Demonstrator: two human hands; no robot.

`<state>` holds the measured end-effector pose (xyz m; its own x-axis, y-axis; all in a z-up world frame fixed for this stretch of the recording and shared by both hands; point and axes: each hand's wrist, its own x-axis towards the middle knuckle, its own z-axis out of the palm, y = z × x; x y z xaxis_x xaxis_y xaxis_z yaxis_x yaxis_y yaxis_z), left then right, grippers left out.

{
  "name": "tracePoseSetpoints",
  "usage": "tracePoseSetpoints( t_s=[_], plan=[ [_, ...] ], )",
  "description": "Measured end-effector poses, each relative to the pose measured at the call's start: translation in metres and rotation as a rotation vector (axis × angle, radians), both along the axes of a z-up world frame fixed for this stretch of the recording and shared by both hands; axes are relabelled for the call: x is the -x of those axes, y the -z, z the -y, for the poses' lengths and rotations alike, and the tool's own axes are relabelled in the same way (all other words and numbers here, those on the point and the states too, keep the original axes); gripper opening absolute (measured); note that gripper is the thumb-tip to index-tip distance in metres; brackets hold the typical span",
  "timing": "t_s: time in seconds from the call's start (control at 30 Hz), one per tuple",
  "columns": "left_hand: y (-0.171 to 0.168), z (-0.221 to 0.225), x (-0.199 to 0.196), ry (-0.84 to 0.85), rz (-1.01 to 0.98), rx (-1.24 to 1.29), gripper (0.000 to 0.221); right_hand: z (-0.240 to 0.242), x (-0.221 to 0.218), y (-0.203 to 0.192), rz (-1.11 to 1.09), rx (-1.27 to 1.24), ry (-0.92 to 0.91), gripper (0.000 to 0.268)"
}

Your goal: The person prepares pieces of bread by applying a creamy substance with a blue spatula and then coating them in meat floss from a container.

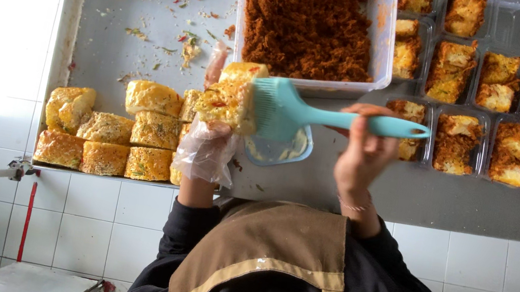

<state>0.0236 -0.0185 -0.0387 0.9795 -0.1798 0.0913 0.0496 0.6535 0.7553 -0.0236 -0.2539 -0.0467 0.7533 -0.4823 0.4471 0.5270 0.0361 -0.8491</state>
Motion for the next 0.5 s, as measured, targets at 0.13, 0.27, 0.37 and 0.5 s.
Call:
tracePoseSetpoints(
  t_s=[0.13, 0.27, 0.37, 0.5],
  plan=[
    [0.047, -0.004, -0.015, 0.019, 0.095, -0.085, 0.138, 0.01, -0.019, 0.011, 0.119, 0.072, 0.111, 0.009],
    [0.082, -0.002, -0.056, 0.253, -0.643, 0.264, 0.128, 0.003, -0.006, 0.02, 0.167, 0.154, 0.077, 0.006],
    [0.077, -0.012, -0.033, 0.227, -0.555, 0.198, 0.121, -0.004, 0.006, 0.016, 0.122, 0.144, 0.035, 0.008],
    [0.072, -0.014, -0.03, 0.142, -0.367, 0.031, 0.106, -0.003, 0.002, 0.006, 0.044, -0.173, -0.086, 0.014]
  ],
)
